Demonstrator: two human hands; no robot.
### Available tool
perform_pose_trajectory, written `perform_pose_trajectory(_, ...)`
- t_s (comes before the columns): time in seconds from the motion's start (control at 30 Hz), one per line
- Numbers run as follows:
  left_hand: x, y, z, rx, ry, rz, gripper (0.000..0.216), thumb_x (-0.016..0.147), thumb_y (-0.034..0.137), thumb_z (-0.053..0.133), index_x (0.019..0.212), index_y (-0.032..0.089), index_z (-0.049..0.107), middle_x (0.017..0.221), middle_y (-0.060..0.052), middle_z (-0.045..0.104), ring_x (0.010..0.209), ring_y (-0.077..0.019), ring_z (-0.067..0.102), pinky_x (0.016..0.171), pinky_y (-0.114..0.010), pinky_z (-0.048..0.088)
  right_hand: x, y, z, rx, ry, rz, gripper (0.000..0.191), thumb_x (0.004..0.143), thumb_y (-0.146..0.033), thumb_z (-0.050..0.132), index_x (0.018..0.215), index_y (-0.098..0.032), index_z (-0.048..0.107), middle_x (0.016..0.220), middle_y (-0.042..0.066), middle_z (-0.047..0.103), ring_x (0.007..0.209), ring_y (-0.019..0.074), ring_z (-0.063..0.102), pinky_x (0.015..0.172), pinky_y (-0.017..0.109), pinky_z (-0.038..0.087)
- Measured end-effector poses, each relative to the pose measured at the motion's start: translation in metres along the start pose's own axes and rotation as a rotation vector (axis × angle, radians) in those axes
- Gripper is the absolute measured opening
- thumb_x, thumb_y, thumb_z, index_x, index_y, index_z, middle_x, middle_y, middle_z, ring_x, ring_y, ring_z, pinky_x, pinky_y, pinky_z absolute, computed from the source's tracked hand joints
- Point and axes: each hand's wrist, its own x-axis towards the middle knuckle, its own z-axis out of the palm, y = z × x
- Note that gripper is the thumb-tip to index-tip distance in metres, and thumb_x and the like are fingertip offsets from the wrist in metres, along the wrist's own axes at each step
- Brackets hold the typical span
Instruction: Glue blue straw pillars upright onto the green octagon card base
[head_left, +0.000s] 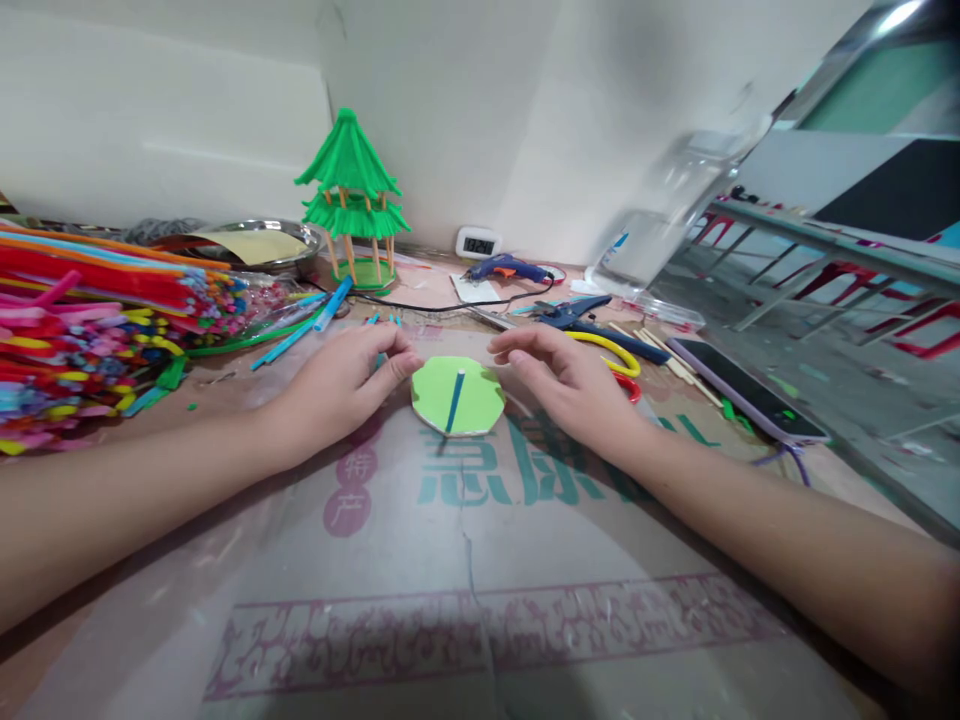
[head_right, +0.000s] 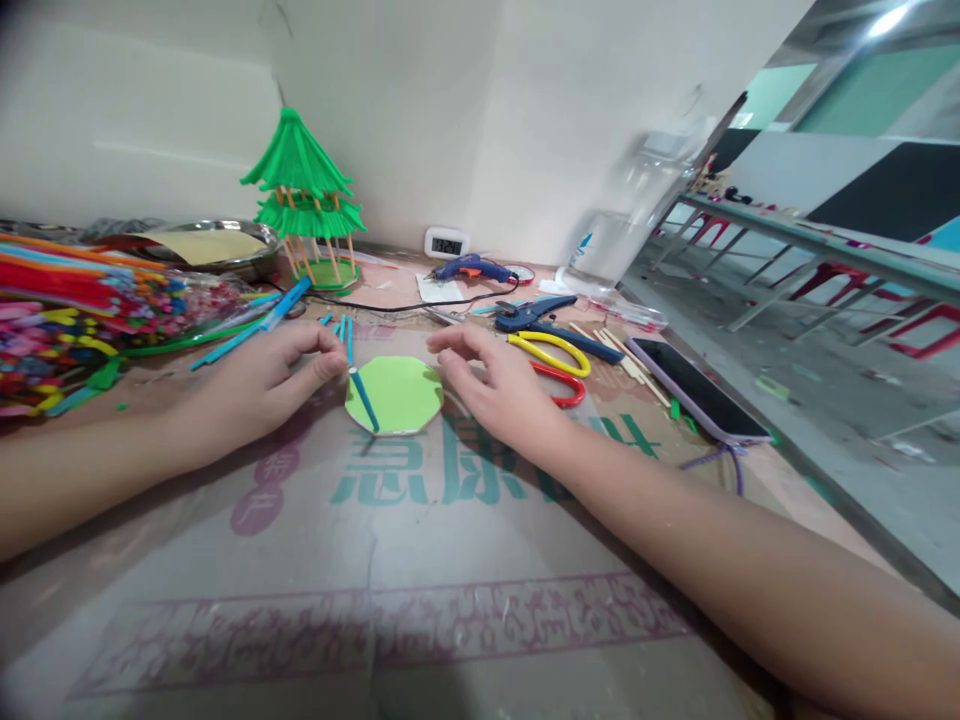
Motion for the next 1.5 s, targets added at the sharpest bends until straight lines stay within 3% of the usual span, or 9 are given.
perform_pose_trajectory(0.13, 0.000, -0.002, 0.001, 0.007, -0.010, -0.022, 0.037, 0.095, 0.052, 0.052, 0.079, 0.020, 0.065, 0.081, -0.002, 0.068, 0.082, -0.0234, 0.062, 0.077, -0.036, 0.044, -0.001, 0.003, 0.002, 0.019, -0.074, -0.026, 0.023, 0.101, -0.031, 0.053, 0.117, -0.020, 0.067, 0.114, 0.009, 0.078, 0.103, 0.0218, 0.075, 0.093, 0.039, 0.059)
perform_pose_trajectory(0.33, 0.001, -0.005, 0.002, -0.031, -0.012, -0.072, 0.026, 0.088, 0.046, 0.064, 0.083, 0.024, 0.076, 0.088, -0.002, 0.077, 0.091, -0.0238, 0.066, 0.087, -0.036, 0.048, -0.004, -0.005, 0.003, -0.039, -0.072, -0.063, 0.024, 0.102, -0.029, 0.051, 0.115, -0.017, 0.067, 0.109, 0.010, 0.078, 0.097, 0.0213, 0.075, 0.083, 0.035, 0.061)
perform_pose_trajectory(0.53, 0.004, -0.008, 0.003, -0.152, -0.045, -0.095, 0.022, 0.088, 0.040, 0.065, 0.083, 0.022, 0.077, 0.086, -0.001, 0.079, 0.081, -0.0193, 0.069, 0.077, -0.031, 0.052, -0.007, -0.010, 0.005, -0.141, -0.113, -0.125, 0.026, 0.101, -0.028, 0.051, 0.112, -0.016, 0.071, 0.106, 0.009, 0.079, 0.094, 0.0221, 0.074, 0.082, 0.036, 0.058)
perform_pose_trajectory(1.03, 0.001, -0.008, 0.000, -0.058, 0.024, -0.054, 0.017, 0.086, 0.033, 0.065, 0.091, 0.022, 0.077, 0.091, 0.000, 0.076, 0.085, -0.0183, 0.066, 0.088, -0.031, 0.053, -0.007, -0.006, 0.007, -0.147, -0.124, -0.117, 0.025, 0.102, -0.029, 0.052, 0.113, -0.018, 0.071, 0.106, 0.009, 0.080, 0.098, 0.0233, 0.074, 0.083, 0.036, 0.057)
perform_pose_trajectory(1.17, 0.002, -0.009, 0.000, -0.072, 0.036, -0.017, 0.022, 0.087, 0.031, 0.060, 0.093, 0.022, 0.079, 0.095, -0.002, 0.076, 0.090, -0.0192, 0.067, 0.090, -0.032, 0.052, -0.007, -0.007, 0.004, -0.135, -0.100, -0.193, 0.022, 0.102, -0.028, 0.053, 0.107, -0.017, 0.072, 0.102, 0.009, 0.079, 0.096, 0.0225, 0.074, 0.085, 0.037, 0.057)
perform_pose_trajectory(1.3, 0.002, -0.009, 0.000, -0.108, 0.025, -0.020, 0.023, 0.088, 0.039, 0.063, 0.091, 0.024, 0.080, 0.094, -0.002, 0.078, 0.090, -0.0201, 0.068, 0.086, -0.031, 0.052, -0.009, -0.014, -0.005, -0.037, -0.151, -0.342, 0.027, 0.103, -0.024, 0.053, 0.085, -0.019, 0.074, 0.094, 0.007, 0.077, 0.089, 0.0176, 0.072, 0.084, 0.032, 0.056)
perform_pose_trajectory(1.5, 0.001, -0.010, 0.000, -0.081, -0.022, -0.096, 0.025, 0.088, 0.046, 0.067, 0.080, 0.024, 0.075, 0.084, 0.001, 0.075, 0.080, -0.0190, 0.066, 0.075, -0.029, 0.047, -0.014, -0.017, -0.009, 0.004, -0.260, -0.368, 0.028, 0.102, -0.018, 0.053, 0.089, -0.017, 0.078, 0.091, 0.007, 0.075, 0.086, 0.0147, 0.070, 0.080, 0.028, 0.056)
